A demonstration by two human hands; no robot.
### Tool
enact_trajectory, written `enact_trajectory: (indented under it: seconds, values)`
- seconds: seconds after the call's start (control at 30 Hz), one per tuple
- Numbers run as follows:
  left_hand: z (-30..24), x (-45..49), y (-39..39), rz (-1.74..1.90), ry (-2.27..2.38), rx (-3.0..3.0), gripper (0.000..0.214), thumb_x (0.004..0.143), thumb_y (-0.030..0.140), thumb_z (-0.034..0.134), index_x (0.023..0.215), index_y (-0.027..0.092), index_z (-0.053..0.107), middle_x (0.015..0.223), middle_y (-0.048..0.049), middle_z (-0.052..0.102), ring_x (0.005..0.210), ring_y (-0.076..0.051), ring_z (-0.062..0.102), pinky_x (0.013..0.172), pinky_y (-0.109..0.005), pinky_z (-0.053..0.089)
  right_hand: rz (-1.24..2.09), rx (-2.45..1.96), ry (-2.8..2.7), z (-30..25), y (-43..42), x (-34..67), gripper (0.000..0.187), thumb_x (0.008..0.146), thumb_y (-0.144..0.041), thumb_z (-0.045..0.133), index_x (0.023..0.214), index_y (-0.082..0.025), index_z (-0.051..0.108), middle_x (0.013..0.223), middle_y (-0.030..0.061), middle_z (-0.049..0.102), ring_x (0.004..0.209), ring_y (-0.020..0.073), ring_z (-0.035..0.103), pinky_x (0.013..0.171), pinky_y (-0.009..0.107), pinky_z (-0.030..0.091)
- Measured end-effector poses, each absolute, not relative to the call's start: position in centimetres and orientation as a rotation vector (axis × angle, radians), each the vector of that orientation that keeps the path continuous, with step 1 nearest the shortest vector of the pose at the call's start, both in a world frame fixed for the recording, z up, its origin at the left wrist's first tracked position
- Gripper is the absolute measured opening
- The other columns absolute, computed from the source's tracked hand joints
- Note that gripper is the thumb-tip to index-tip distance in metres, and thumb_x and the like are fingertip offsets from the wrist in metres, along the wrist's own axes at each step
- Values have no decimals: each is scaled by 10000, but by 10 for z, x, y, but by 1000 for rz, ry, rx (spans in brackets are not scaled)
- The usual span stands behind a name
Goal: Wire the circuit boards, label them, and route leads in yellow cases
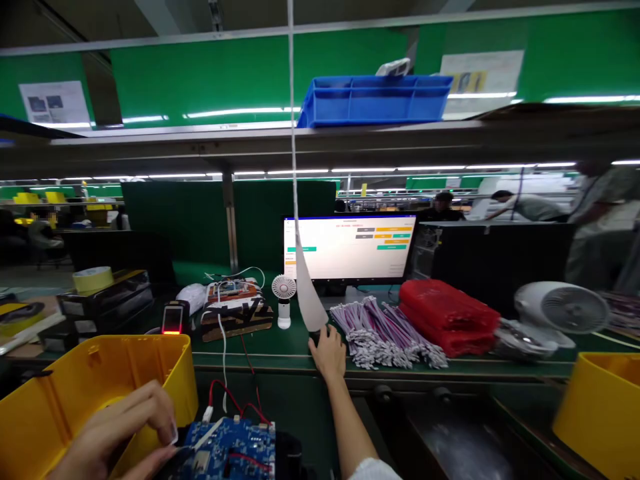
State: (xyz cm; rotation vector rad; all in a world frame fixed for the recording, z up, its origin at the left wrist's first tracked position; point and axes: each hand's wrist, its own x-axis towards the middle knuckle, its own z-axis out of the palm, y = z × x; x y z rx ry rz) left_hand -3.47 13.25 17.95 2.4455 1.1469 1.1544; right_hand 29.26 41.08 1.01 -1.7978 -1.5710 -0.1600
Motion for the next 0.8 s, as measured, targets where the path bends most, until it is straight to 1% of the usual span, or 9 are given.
enact_trajectory:
  seconds: [0.1,0.17,0.27,0.37,0.47,0.53,0.6,0.7,0.8]
  values:
    - [186,-37,130,1087,1145,2377,74,869,207,544,797,193,530,822,-5,552,762,-117,540,682,-227,427,-43,-1781,-1473,10,400,296,431,804,-358,477,1110,-60,532,1204,258,466,1119,371,471,896,469,388]
    - [189,-36,127,1104,1136,2271,97,843,248,600,790,191,544,830,-8,558,776,-129,536,703,-249,416,0,-1766,-1453,12,385,299,444,793,-354,469,1102,-38,514,1171,266,484,1128,369,479,915,460,397]
    - [193,-33,119,1123,1084,2121,140,838,323,627,810,197,575,851,-9,572,811,-141,540,744,-272,408,85,-1708,-1487,23,347,298,410,774,-312,469,1113,-84,496,1128,200,549,1109,299,532,909,398,440]
    - [200,-29,108,1108,1023,1993,165,874,381,580,884,218,601,915,-7,594,884,-147,553,811,-280,412,325,-1433,-1610,52,286,283,347,823,-330,461,1117,-150,492,1153,131,577,1056,223,585,859,332,484]
    - [207,-30,99,1067,981,1855,216,879,433,567,982,247,607,1011,2,606,991,-157,546,897,-285,394,477,-1146,-1670,103,211,253,284,862,-369,504,1082,-191,528,1132,91,591,1060,215,570,925,356,442]
    - [211,-32,97,1038,889,1798,259,877,450,566,1036,249,597,1049,-3,601,1026,-168,540,908,-286,393,486,-1088,-1672,139,166,229,224,881,-355,512,1037,-202,559,1060,68,612,1008,200,577,914,343,430]
    - [212,-33,96,1015,766,1777,290,879,448,560,1066,229,587,1061,-21,595,1029,-181,543,895,-291,405,519,-1012,-1715,167,133,205,161,893,-333,510,936,-201,592,984,51,625,961,186,583,880,317,432]
    - [212,-34,96,1000,634,1784,296,885,421,555,1074,195,578,1085,-47,588,1055,-201,540,923,-312,408,564,-932,-1728,187,109,178,146,879,-305,547,802,-189,592,924,41,625,916,173,588,838,293,435]
    - [212,-36,96,981,597,1834,291,894,408,540,1090,193,559,1133,-58,576,1099,-209,526,967,-335,402,548,-926,-1641,188,101,164,150,840,-286,610,736,-184,577,870,31,616,869,164,589,808,286,437]
